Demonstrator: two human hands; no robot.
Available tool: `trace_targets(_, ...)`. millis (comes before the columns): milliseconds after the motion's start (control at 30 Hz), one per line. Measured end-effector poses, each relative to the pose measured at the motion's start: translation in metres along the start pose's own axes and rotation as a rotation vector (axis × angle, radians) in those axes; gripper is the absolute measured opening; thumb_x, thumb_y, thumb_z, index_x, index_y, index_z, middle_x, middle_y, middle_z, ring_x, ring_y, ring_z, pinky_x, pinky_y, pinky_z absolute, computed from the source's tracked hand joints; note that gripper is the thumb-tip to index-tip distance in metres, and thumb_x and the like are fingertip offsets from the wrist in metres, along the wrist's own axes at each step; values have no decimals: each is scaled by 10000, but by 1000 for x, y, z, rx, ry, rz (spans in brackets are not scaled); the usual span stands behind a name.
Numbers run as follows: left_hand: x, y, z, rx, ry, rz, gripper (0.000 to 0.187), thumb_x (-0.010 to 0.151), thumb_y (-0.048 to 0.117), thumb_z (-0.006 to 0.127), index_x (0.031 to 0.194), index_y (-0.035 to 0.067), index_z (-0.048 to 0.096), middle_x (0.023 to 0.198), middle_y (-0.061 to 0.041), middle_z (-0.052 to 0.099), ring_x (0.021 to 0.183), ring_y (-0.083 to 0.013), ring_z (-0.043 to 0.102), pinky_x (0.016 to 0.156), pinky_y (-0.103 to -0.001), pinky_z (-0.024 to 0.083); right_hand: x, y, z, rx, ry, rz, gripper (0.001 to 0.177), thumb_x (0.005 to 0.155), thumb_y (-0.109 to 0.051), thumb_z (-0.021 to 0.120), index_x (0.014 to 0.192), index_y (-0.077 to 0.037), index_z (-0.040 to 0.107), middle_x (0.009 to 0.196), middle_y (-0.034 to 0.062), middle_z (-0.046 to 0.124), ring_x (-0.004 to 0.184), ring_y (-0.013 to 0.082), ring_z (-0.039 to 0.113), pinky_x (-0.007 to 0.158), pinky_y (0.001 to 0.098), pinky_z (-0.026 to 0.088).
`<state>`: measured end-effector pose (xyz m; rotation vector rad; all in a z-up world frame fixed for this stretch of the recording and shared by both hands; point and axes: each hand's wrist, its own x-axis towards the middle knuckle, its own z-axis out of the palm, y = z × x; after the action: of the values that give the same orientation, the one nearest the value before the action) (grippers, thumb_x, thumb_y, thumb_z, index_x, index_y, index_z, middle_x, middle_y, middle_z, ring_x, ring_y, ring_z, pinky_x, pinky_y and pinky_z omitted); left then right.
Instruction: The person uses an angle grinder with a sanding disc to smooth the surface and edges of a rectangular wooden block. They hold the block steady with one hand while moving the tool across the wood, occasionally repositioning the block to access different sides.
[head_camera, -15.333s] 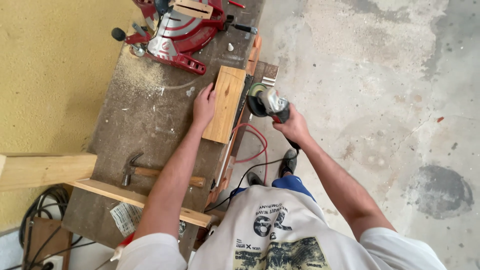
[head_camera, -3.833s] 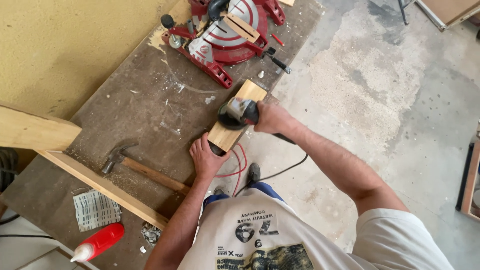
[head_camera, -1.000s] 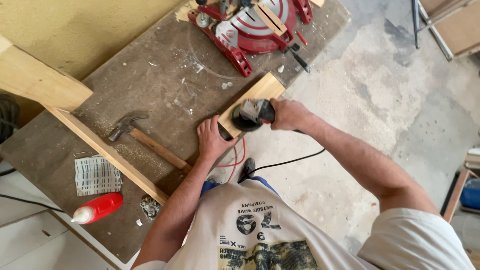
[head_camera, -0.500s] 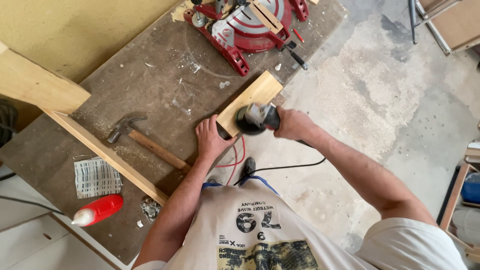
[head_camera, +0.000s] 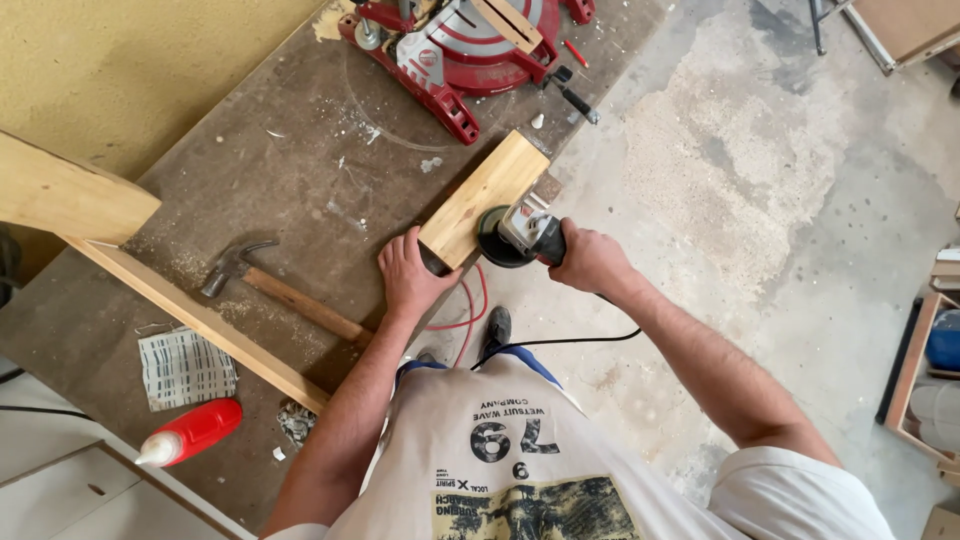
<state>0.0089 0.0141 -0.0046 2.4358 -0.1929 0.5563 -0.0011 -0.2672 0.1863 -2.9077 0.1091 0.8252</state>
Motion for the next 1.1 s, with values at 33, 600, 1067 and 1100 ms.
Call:
trace_targets(33,-1,0,0,0,0,4,1089,381,509,907,1330,97,566,1109,-97,585,1082,-309,613,991,-454,447,0,-1,7,3,3,2,561,753,-395,705,1194,-137,474,1037,195,714,982,476,716,878,559,594)
trace_targets(600,1,0,-1,19,-41,-17,1083,392,513,909,1332,93,573,1121,-106,593,1093,-308,612,985,-458,444,-15,11,-9,198,20,65,596,743,-428,752,1198,-134,504,1089,262,714,1081,485,683,948,591,551)
trace_targets(1067,5,8,-8,43,-9,15,1065,420,513,903,1334,77,573,1117,-114,591,1087,-310,617,969,-461,458,43,75,-8,472,170,180,724,687,-455,835,1280,-159,543,1173,212,694,1190,407,638,1008,517,516)
trace_targets(1100,5,13,-11,46,-12,14,1070,427,501,905,1344,67,566,1127,-121,592,1097,-316,617,974,-468,460,35,78,-6,512,195,214,751,687,-457,845,1303,-160,533,1177,212,689,1198,405,632,1011,519,511)
